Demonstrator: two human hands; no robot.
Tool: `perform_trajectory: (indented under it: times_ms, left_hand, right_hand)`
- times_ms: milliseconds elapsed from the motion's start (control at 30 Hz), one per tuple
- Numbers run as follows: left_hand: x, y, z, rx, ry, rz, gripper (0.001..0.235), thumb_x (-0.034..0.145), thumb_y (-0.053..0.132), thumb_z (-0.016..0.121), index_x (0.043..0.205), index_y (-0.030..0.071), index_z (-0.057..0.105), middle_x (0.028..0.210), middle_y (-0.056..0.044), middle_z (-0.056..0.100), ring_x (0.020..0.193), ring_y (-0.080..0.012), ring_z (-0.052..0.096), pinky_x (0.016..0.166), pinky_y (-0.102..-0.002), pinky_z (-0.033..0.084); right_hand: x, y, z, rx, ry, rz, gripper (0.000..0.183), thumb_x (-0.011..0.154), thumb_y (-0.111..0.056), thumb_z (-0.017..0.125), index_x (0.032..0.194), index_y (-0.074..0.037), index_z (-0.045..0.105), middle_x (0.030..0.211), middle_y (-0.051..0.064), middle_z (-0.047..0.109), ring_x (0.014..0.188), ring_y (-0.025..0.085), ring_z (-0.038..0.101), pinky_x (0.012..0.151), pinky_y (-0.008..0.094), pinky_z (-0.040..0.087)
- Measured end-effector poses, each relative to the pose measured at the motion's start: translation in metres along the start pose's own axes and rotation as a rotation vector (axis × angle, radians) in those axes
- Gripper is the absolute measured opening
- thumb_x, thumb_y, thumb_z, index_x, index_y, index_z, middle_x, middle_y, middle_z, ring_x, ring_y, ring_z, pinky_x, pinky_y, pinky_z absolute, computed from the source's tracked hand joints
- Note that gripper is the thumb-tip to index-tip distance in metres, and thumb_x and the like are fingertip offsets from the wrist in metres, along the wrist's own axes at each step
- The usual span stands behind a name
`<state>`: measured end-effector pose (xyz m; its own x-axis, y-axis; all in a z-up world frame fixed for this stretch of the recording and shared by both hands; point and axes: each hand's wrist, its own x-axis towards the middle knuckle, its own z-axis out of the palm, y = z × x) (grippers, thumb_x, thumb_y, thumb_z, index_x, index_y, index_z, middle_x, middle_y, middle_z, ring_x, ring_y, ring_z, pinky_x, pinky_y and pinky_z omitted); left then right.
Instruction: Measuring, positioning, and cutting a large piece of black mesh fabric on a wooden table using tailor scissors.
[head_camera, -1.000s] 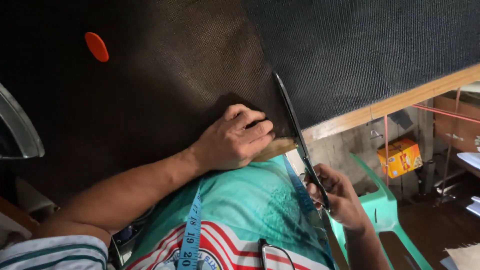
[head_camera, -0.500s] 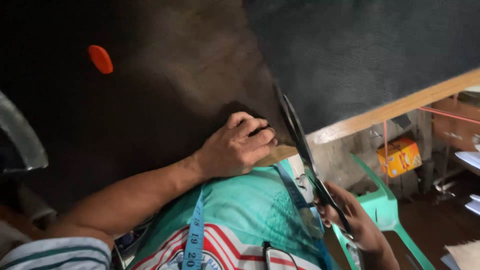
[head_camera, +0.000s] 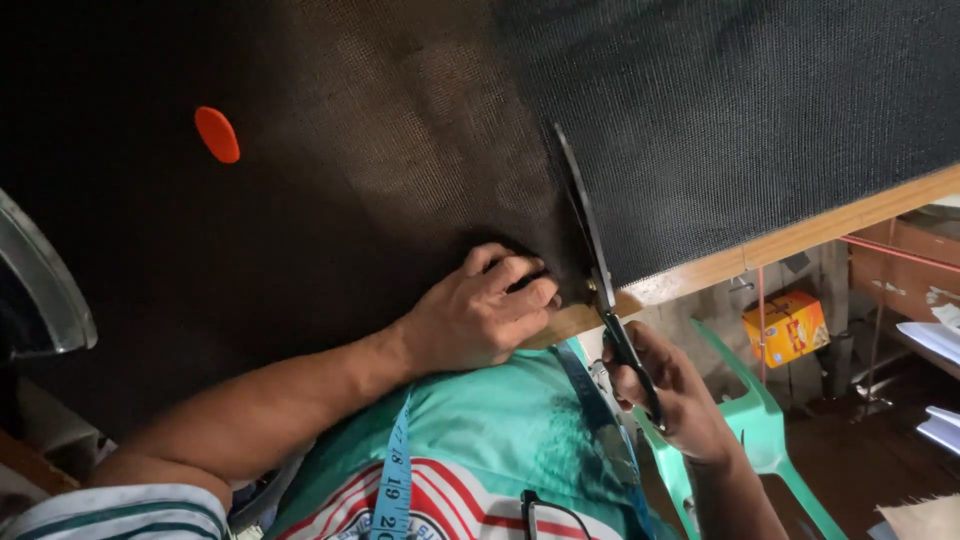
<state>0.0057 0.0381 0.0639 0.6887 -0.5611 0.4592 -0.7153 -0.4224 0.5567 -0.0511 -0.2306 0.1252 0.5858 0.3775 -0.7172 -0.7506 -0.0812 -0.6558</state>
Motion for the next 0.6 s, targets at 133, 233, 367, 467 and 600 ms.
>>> perform_trajectory:
  times_ms: [133,233,367,467,600]
  left_hand:
    - [0.0,0.0,-0.001,-0.014,0.001,-0.009,0.025,0.099,0.001,0.046,0.083,0.009,0.063,0.112,-0.006,0.062,0.104,-0.0256,0.059,0.088,-0.042,0.049]
    - [-0.002,0.0,0.001,-0.035,-0.01,-0.028,0.021,0.095,0.001,0.049,0.086,0.009,0.067,0.113,-0.006,0.063,0.104,-0.0257,0.06,0.089,-0.042,0.047]
    - [-0.001,0.0,0.001,-0.029,-0.03,-0.033,0.02,0.097,0.004,0.049,0.093,0.009,0.068,0.11,-0.004,0.061,0.102,-0.0255,0.06,0.087,-0.042,0.051]
    - [0.001,-0.002,0.0,-0.005,-0.018,-0.012,0.021,0.098,0.005,0.05,0.1,0.008,0.072,0.111,-0.004,0.065,0.1,-0.0255,0.06,0.084,-0.041,0.051]
    - [0.003,-0.004,-0.002,-0.02,0.013,-0.047,0.025,0.105,0.013,0.049,0.09,0.009,0.068,0.107,-0.002,0.063,0.099,-0.0231,0.061,0.086,-0.04,0.052]
  right_hand:
    - [0.0,-0.002,-0.001,0.099,-0.035,0.0,0.02,0.093,-0.026,0.07,0.092,-0.007,0.063,0.071,-0.002,0.055,0.054,0.006,0.047,0.046,0.02,0.042]
    - [0.0,-0.008,-0.005,0.036,-0.017,0.059,0.022,0.092,-0.029,0.07,0.096,-0.009,0.062,0.071,-0.003,0.051,0.055,0.007,0.043,0.048,0.023,0.04]
    - [0.018,-0.034,0.007,-0.052,-0.056,-0.062,0.031,0.096,-0.043,0.063,0.101,-0.012,0.06,0.079,-0.003,0.052,0.062,0.007,0.042,0.054,0.023,0.041]
    - [0.029,-0.045,0.011,-0.107,-0.023,-0.005,0.037,0.092,-0.044,0.064,0.101,-0.008,0.059,0.084,-0.002,0.047,0.063,0.007,0.043,0.053,0.023,0.041]
    - [0.032,-0.039,0.009,-0.058,-0.008,0.009,0.025,0.093,-0.035,0.066,0.094,-0.011,0.059,0.077,-0.004,0.045,0.059,0.005,0.039,0.048,0.02,0.038]
